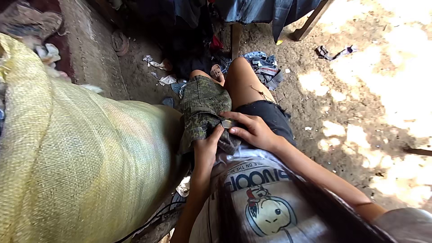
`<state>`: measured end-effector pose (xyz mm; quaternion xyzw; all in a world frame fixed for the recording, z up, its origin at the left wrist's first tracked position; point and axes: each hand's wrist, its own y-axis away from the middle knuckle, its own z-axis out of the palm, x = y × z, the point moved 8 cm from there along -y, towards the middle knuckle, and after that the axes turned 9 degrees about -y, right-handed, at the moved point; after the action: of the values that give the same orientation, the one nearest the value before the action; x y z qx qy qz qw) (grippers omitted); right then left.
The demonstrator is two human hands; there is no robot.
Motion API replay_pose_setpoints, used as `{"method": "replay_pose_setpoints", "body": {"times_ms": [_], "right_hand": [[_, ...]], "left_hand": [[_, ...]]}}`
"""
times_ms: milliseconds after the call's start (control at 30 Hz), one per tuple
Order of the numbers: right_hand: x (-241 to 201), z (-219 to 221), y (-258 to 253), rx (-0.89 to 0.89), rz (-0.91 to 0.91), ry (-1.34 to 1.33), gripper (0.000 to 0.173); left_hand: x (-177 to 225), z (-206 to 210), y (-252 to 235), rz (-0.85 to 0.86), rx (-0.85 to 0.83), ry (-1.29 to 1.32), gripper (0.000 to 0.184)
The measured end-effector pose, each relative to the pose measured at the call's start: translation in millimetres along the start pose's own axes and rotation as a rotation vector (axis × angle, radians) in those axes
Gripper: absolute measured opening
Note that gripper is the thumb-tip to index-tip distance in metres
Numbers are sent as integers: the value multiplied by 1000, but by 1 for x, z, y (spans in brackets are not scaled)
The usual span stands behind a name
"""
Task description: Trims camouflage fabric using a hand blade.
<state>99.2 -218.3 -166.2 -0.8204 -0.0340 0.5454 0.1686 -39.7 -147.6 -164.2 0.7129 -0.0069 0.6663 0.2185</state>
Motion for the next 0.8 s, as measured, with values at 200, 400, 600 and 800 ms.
{"method": "replay_pose_setpoints", "body": {"times_ms": [200, 400, 600, 800], "right_hand": [[-4, -1, 1, 56, -22, 51, 42], [-5, 0, 0, 92, -46, 14, 37], [-2, 2, -5, 76, -18, -75, 36], [6, 7, -13, 29, 122, -354, 19]], "left_hand": [[-1, -4, 3, 10, 16, -69, 35], [2, 0, 4, 43, -16, -91, 35], [3, -1, 5, 55, -14, -180, 31], [2, 0, 6, 111, -33, -297, 30]]}}
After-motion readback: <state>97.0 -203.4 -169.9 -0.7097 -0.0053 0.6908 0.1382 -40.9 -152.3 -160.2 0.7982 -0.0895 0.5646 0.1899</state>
